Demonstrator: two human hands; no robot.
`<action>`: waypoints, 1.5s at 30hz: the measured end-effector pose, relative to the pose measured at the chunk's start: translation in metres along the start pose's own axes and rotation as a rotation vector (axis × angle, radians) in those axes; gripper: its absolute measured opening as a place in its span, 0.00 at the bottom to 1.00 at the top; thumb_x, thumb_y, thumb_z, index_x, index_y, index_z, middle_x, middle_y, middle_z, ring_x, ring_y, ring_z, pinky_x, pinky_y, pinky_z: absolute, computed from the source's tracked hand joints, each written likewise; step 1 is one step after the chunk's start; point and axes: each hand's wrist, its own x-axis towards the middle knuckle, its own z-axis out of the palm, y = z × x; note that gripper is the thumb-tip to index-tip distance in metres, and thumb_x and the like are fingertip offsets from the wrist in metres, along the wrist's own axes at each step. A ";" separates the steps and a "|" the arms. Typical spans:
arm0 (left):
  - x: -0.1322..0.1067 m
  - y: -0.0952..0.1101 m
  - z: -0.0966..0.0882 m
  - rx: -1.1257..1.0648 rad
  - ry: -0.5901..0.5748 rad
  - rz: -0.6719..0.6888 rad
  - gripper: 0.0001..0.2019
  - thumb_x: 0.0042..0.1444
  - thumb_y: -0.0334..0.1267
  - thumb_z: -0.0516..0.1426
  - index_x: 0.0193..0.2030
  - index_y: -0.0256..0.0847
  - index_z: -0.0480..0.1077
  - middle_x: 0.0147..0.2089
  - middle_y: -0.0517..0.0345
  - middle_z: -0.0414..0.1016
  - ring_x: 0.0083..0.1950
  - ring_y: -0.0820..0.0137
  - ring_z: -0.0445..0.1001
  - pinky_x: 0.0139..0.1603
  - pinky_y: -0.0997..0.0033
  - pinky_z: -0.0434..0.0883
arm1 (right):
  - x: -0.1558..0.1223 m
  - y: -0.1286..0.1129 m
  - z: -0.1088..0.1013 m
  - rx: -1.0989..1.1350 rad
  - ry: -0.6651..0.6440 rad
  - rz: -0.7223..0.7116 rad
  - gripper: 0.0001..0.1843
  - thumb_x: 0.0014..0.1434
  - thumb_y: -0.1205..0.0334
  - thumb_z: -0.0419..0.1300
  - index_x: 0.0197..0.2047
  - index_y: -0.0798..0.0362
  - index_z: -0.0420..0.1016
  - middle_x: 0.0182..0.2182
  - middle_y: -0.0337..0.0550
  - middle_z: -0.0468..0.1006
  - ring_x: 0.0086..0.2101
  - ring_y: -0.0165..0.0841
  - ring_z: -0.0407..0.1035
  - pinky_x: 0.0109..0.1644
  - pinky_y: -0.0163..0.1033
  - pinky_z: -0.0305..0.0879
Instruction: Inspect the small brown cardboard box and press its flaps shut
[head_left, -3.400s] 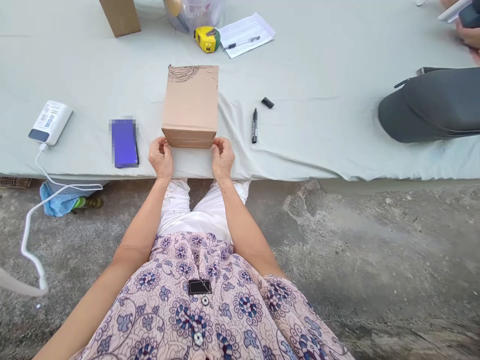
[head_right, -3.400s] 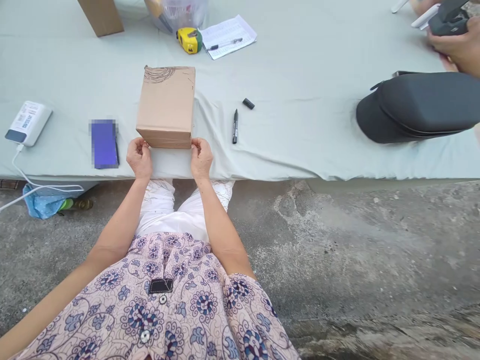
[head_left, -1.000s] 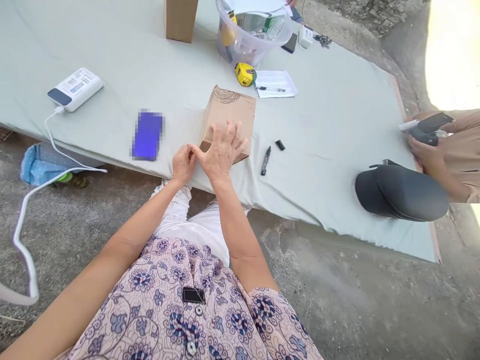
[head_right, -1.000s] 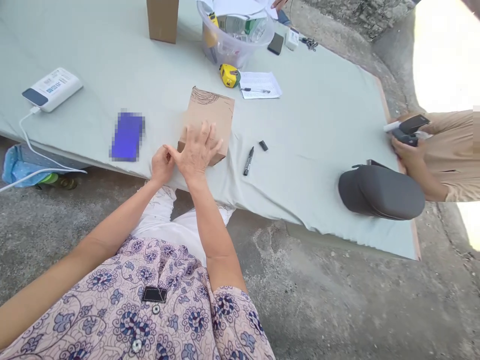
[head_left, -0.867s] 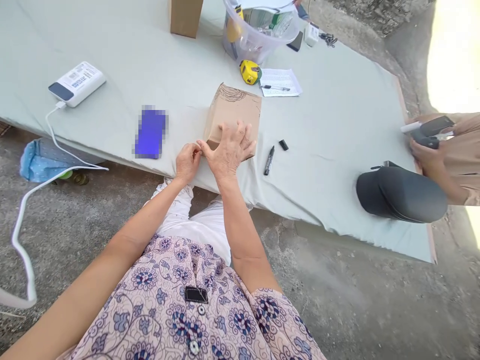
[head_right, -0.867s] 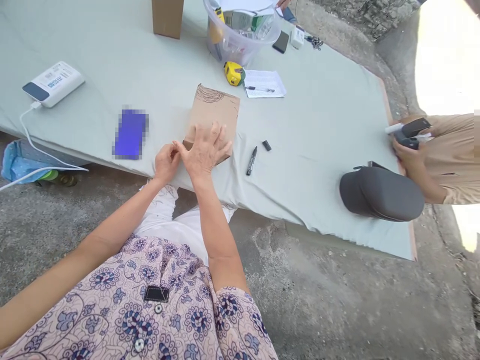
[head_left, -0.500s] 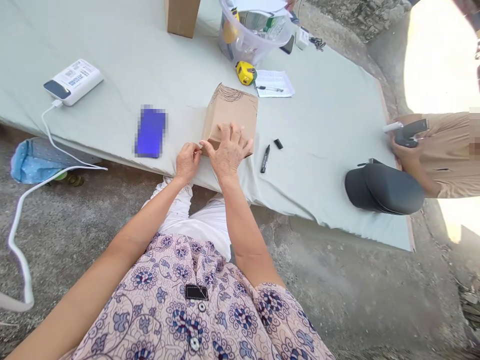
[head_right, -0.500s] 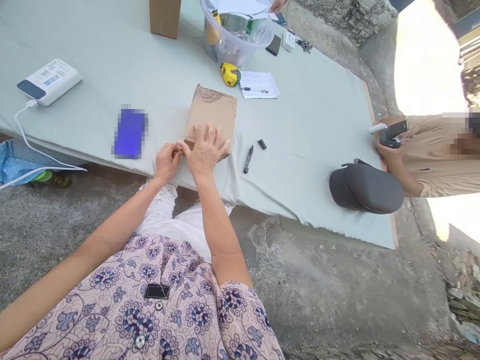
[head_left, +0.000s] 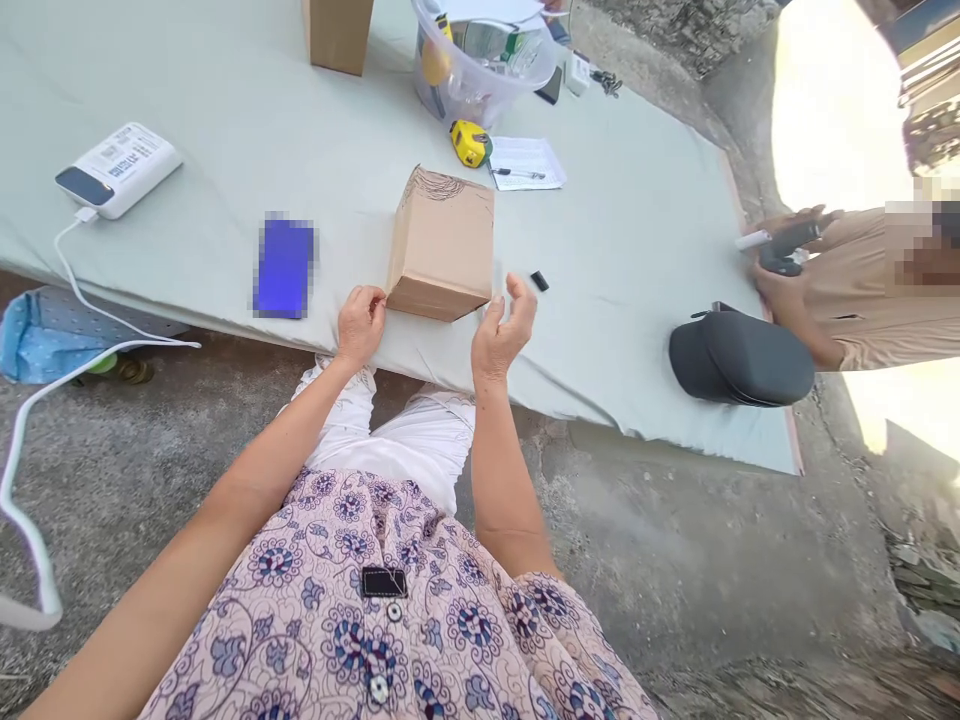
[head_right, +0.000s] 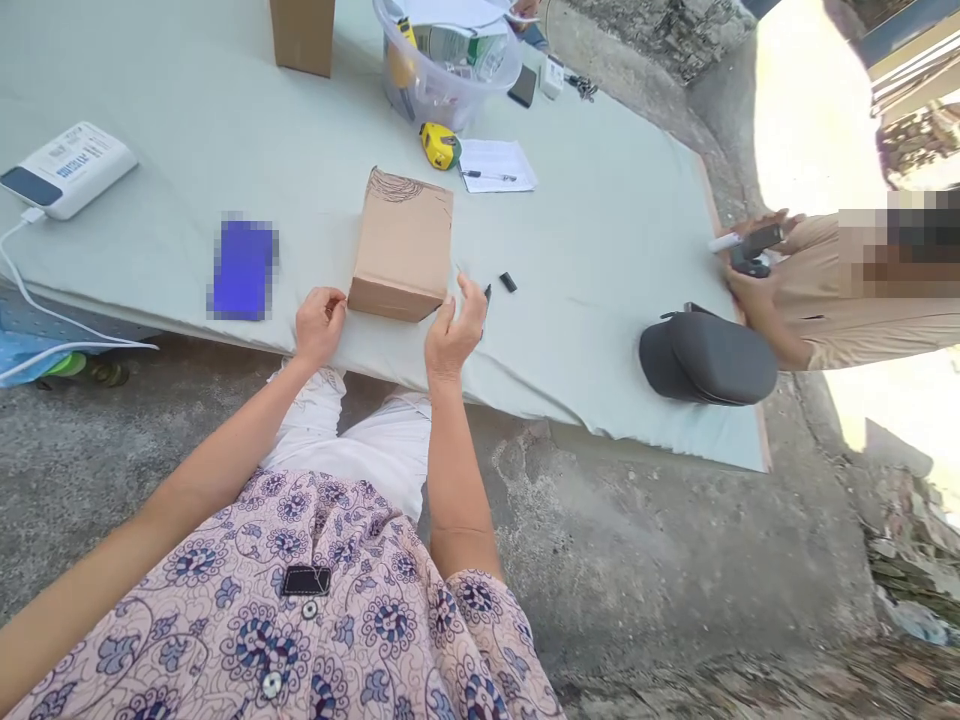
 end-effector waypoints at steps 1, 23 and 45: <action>0.000 0.000 -0.001 -0.009 0.007 0.004 0.06 0.60 0.27 0.54 0.37 0.43 0.69 0.38 0.54 0.74 0.39 0.66 0.72 0.43 0.67 0.69 | -0.004 0.012 -0.003 0.028 0.000 0.078 0.21 0.69 0.56 0.45 0.59 0.53 0.68 0.56 0.54 0.74 0.59 0.40 0.70 0.65 0.58 0.65; 0.008 0.002 -0.006 0.125 -0.087 -0.003 0.14 0.59 0.32 0.49 0.47 0.39 0.73 0.44 0.53 0.78 0.39 0.69 0.77 0.45 0.68 0.74 | -0.045 0.036 0.027 0.052 -0.159 0.106 0.22 0.60 0.65 0.55 0.57 0.57 0.70 0.57 0.58 0.75 0.58 0.48 0.68 0.66 0.58 0.63; -0.010 0.017 -0.032 0.209 0.073 0.217 0.12 0.64 0.39 0.50 0.39 0.40 0.75 0.34 0.55 0.77 0.29 0.72 0.70 0.36 0.71 0.69 | -0.041 0.024 0.024 0.312 -0.046 0.068 0.14 0.62 0.63 0.53 0.49 0.50 0.73 0.46 0.50 0.79 0.46 0.40 0.74 0.56 0.53 0.73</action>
